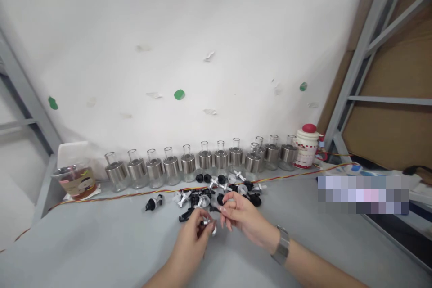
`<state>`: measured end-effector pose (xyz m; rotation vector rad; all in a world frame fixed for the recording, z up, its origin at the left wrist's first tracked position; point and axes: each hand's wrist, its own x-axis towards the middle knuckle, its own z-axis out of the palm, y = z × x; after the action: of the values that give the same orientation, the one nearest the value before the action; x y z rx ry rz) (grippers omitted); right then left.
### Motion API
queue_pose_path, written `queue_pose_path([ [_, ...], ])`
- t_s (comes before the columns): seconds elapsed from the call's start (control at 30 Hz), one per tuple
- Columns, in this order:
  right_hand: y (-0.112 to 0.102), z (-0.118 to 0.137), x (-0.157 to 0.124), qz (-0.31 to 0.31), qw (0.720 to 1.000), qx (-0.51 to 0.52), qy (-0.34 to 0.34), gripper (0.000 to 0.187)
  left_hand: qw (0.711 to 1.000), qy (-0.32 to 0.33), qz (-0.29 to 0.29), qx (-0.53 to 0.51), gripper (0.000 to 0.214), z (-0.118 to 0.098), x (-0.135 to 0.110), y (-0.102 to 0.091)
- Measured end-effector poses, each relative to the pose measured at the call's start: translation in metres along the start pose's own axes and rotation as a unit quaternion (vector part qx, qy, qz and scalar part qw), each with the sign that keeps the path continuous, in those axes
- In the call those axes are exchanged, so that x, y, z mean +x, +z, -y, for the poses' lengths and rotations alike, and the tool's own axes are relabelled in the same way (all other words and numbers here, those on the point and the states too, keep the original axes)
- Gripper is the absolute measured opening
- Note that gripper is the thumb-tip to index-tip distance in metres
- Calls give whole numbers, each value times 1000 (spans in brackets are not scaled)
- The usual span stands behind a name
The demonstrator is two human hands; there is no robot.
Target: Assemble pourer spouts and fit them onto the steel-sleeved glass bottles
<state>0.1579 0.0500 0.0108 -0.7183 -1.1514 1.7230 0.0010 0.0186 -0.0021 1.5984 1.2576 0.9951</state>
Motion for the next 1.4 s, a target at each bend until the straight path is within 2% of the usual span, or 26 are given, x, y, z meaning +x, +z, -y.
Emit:
queue_pose_path([
  [0.17,3,-6,-3,49,997,-8,63,39,997,12,44,-69,13,4,0,2],
  [0.4,0,-3,-4,64,992,-12,111,42,995,19,81,-54,12,5,2,-3],
  [0.77,-3,-9,-2,82,993,-3,86,39,985,-5,105,-138,22,0,2,-4],
  [0.97,-3,-9,-2,64,993,-9,100,41,970,-5,136,-202,24,0,3,-6],
  [1.23,-1,-11,-3,34,994,7,100,43,969,-15,135,-208,26,-1,4,-6],
  [1.4,2,-13,-4,24,997,12,76,45,971,-13,131,-199,27,0,6,-7],
])
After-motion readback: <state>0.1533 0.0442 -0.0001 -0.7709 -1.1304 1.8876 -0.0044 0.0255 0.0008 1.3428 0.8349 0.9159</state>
